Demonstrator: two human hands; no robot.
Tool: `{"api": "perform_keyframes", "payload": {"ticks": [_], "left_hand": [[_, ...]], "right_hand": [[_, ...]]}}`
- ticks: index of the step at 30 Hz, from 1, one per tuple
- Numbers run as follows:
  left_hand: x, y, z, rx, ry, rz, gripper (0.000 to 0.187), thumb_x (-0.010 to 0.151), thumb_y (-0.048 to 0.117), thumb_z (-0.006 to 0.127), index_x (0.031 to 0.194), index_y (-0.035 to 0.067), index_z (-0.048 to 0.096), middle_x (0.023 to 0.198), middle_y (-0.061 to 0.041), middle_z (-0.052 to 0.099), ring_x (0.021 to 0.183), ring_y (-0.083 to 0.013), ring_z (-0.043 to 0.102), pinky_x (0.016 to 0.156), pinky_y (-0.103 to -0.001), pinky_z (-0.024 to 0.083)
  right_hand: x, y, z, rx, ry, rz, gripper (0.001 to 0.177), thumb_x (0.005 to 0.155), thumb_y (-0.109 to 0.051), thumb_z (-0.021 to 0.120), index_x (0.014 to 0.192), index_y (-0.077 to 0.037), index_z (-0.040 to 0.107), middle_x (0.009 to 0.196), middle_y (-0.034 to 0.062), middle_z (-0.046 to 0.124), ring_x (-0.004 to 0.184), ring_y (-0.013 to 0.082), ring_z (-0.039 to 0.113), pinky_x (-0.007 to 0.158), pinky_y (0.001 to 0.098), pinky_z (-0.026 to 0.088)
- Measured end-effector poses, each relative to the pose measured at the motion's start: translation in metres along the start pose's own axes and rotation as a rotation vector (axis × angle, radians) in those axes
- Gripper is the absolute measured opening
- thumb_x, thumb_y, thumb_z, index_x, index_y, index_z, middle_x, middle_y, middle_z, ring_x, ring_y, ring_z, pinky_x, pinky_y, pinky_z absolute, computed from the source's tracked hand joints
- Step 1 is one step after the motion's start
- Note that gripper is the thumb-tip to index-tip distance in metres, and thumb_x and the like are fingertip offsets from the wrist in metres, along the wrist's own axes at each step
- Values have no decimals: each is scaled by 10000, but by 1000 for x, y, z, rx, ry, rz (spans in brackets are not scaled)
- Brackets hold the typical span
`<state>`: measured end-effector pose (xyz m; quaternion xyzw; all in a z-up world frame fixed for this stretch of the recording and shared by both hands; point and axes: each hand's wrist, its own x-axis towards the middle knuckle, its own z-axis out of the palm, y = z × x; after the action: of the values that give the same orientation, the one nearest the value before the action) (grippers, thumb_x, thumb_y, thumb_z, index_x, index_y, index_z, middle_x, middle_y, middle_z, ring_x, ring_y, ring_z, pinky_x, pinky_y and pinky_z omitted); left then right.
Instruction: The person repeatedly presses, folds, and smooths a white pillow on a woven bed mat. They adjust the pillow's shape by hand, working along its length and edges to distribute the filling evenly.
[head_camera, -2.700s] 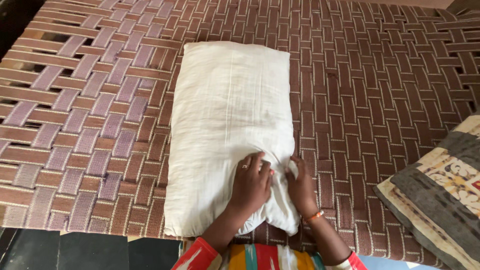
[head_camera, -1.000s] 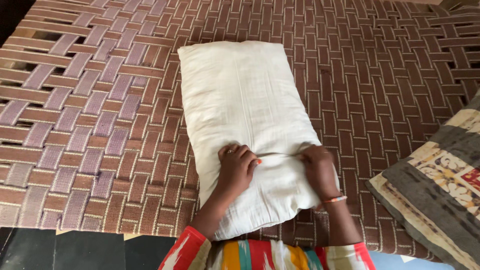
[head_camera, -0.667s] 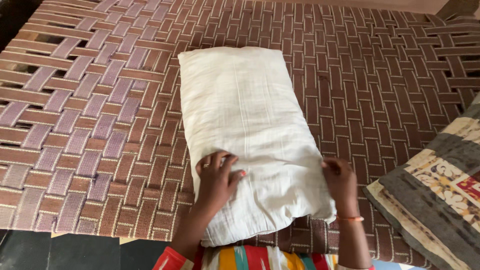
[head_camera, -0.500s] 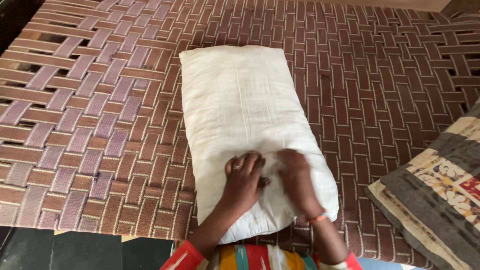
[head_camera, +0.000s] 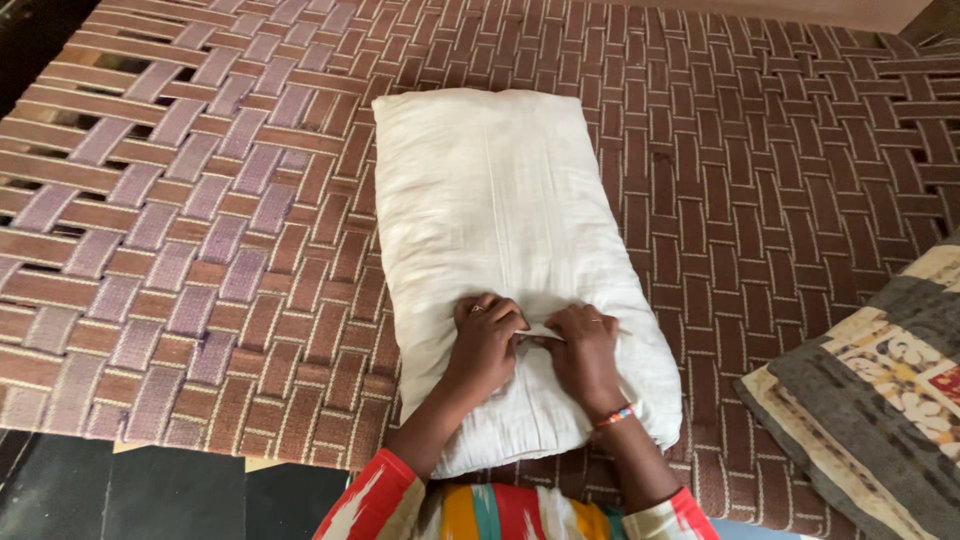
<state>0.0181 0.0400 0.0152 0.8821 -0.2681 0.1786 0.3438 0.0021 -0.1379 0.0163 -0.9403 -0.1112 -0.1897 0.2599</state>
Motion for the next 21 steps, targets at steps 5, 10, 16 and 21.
{"api": "perform_keyframes", "payload": {"ticks": [5, 10, 16, 21], "left_hand": [[-15, -21, 4, -42, 116, 30, 48, 882, 115, 717, 898, 125, 673, 950, -18, 656, 1071, -242, 599, 1059, -468, 344], [-37, -54, -31, 150, 122, -61, 151, 927, 276, 737, 942, 132, 696, 1030, -23, 661, 1106, -248, 594, 1058, -484, 304], [-48, -38, -63, 220, -163, -137, 489, 840, 391, 764, 1237, 119, 675, 1304, -51, 582, 1283, -261, 480, 1128, -528, 233], [-40, -28, -80, 218, -454, -205, 879, 736, 540, 822, 1441, 121, 506, 1467, -70, 429, 1428, -275, 328, 1188, -527, 155]], "right_hand": [[-13, 53, -10, -26, 35, 88, 157, 796, -206, 825, 817, -107, 704, 842, 44, 706, 828, 263, 649, 808, 436, 440], [-24, 109, -36, -69, 64, 246, 87, 875, -106, 795, 866, -69, 717, 873, 115, 712, 781, 267, 663, 705, 421, 540], [-14, 59, -30, 2, 142, -52, 138, 847, -43, 702, 954, -113, 753, 975, 115, 711, 942, 257, 656, 808, 411, 524], [-14, -47, -1, -11, -247, -331, 708, 592, -356, 870, 1215, -99, 654, 1254, 95, 615, 1245, 323, 496, 1004, 519, 308]]}}
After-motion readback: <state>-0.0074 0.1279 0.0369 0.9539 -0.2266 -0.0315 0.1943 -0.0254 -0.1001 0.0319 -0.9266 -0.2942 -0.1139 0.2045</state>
